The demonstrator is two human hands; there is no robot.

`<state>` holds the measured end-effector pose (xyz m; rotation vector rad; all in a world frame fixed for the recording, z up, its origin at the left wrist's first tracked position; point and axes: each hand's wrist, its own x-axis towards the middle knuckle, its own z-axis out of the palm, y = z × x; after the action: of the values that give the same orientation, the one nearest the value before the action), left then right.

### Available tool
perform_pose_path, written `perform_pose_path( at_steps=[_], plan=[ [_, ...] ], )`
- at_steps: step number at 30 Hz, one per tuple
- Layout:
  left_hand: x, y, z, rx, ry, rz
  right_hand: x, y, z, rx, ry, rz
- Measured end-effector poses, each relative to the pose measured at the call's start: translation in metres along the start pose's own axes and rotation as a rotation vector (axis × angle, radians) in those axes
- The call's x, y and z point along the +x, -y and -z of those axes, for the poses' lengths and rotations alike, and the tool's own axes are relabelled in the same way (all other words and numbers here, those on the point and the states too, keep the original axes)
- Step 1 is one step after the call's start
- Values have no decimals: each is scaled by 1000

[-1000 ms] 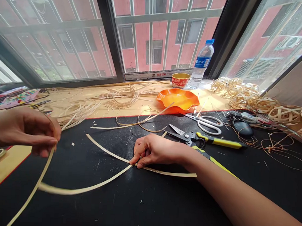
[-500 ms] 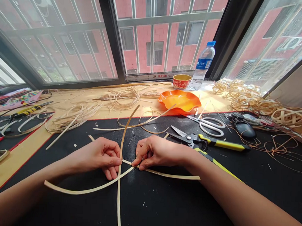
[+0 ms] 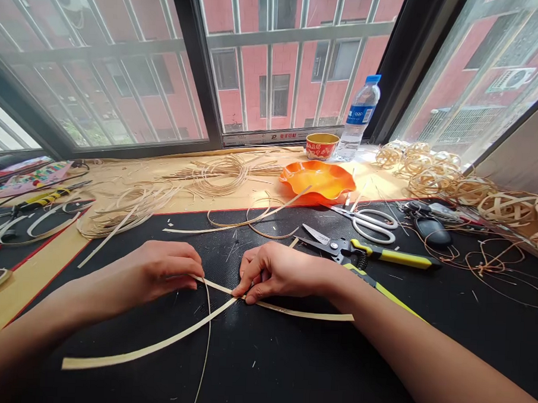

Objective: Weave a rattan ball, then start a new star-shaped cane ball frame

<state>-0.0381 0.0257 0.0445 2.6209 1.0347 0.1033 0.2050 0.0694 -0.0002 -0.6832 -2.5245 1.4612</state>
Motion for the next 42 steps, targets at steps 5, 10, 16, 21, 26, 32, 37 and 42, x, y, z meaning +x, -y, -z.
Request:
perform_pose_path(
  at_steps=[5,10,16,21,26,32,37,42],
  plan=[
    [3,-11,-2,113,93,-155,0,1,1,1,1,-6],
    [6,-12,-10,172,60,-225,-1,3,1,-3,9,-7],
    [5,-16,-13,213,111,-236,1,2,1,-19,10,16],
    [5,-14,-14,161,62,-212,1,2,2,-21,10,29],
    [7,-9,-16,138,16,-197,-1,2,2,-19,23,-6],
    [9,-8,-16,258,67,-212,1,2,1,-28,9,9],
    [10,-6,-19,352,27,-328,1,0,0,16,-1,47],
    [10,-1,-19,442,-31,-375,1,-1,0,12,11,9]
  ],
)
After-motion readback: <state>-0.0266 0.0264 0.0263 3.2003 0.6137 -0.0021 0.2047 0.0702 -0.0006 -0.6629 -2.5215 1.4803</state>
